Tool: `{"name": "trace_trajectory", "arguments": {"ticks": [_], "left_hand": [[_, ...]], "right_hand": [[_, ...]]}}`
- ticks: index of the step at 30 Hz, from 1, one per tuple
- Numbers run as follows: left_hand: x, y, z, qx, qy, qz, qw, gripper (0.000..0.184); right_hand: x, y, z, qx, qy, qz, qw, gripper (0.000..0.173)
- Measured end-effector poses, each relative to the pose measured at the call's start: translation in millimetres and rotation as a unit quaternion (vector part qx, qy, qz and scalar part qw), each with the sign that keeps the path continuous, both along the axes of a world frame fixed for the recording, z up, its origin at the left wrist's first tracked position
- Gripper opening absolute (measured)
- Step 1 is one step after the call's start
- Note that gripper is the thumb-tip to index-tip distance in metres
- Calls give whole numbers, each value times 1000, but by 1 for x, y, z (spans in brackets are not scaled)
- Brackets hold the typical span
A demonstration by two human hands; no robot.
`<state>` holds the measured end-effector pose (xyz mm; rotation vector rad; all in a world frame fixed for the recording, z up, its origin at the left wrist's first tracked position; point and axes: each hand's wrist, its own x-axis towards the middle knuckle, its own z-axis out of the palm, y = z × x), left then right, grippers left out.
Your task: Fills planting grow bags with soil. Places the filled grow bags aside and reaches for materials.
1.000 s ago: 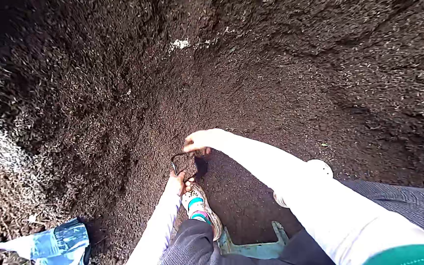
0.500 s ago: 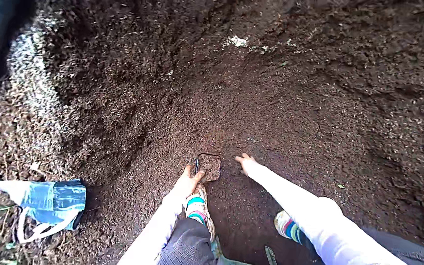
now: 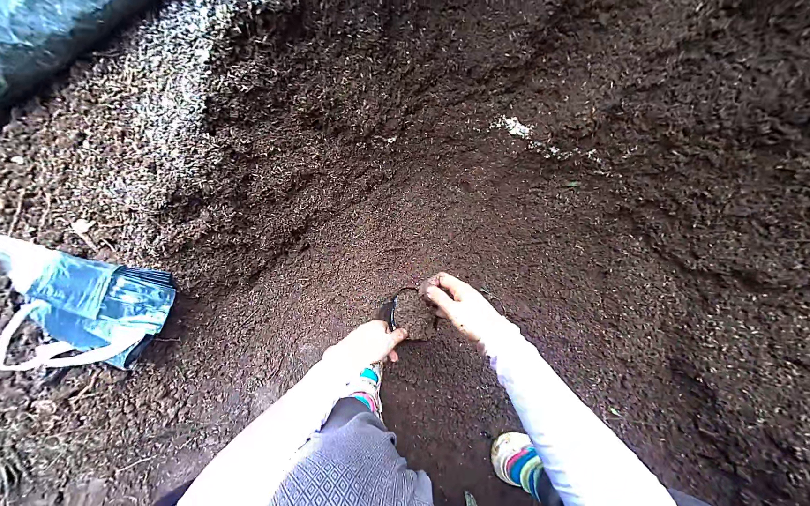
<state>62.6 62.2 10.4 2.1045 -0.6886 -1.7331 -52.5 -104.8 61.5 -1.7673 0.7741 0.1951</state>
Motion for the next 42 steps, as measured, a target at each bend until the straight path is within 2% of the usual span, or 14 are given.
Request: {"name": "trace_trajectory", "arguments": {"ticks": [5, 9, 12, 16, 18, 20, 22, 24, 26, 30, 32, 35, 39, 42], "left_hand": [[-7, -2, 2, -26, 33, 47, 998, 39], [-6, 0, 0, -41, 37, 58, 997, 36], [-8, 4, -2, -44, 48, 72, 995, 36], [0, 3, 16, -7, -129, -15, 992, 46], [0, 1, 22, -48, -249, -35, 967, 47], [-4, -4, 8, -192, -337, -82, 918, 49], [-15, -18, -5, -334, -379, -190, 842, 46], [-29, -30, -8, -366, -371, -296, 801, 39], [-35, -34, -14, -372, -377, -319, 786, 27], [-21, -23, -17, -339, -403, -109, 843, 36], [-5, -15, -4, -219, -396, -42, 891, 46], [8, -9, 7, -28, -273, -39, 961, 71], [5, -13, 8, -8, -198, -29, 980, 41], [5, -11, 6, -20, -216, -34, 976, 41]], "right_hand": [[13, 30, -34, 65, 45, -49, 996, 43], [24, 31, -20, 115, -55, -112, 986, 30], [24, 35, -44, 113, 8, -43, 993, 35], [6, -1, -38, 174, -44, -137, 974, 30], [-31, -37, -50, 115, -6, -146, 983, 42], [-82, -65, -97, -33, 114, -48, 992, 43], [-130, -66, -145, -144, 254, 59, 955, 65], [-163, -40, -167, -164, 378, 98, 906, 102], [-181, -17, -181, -196, 420, 109, 879, 101], [-182, -20, -187, -139, 414, 70, 897, 74], [-173, -32, -174, -29, 359, -21, 933, 61], [-137, -38, -120, 121, 250, -90, 956, 53], [-74, -34, -52, 79, 103, 38, 991, 49], [-41, -22, -18, 38, 40, 107, 993, 53]]}}
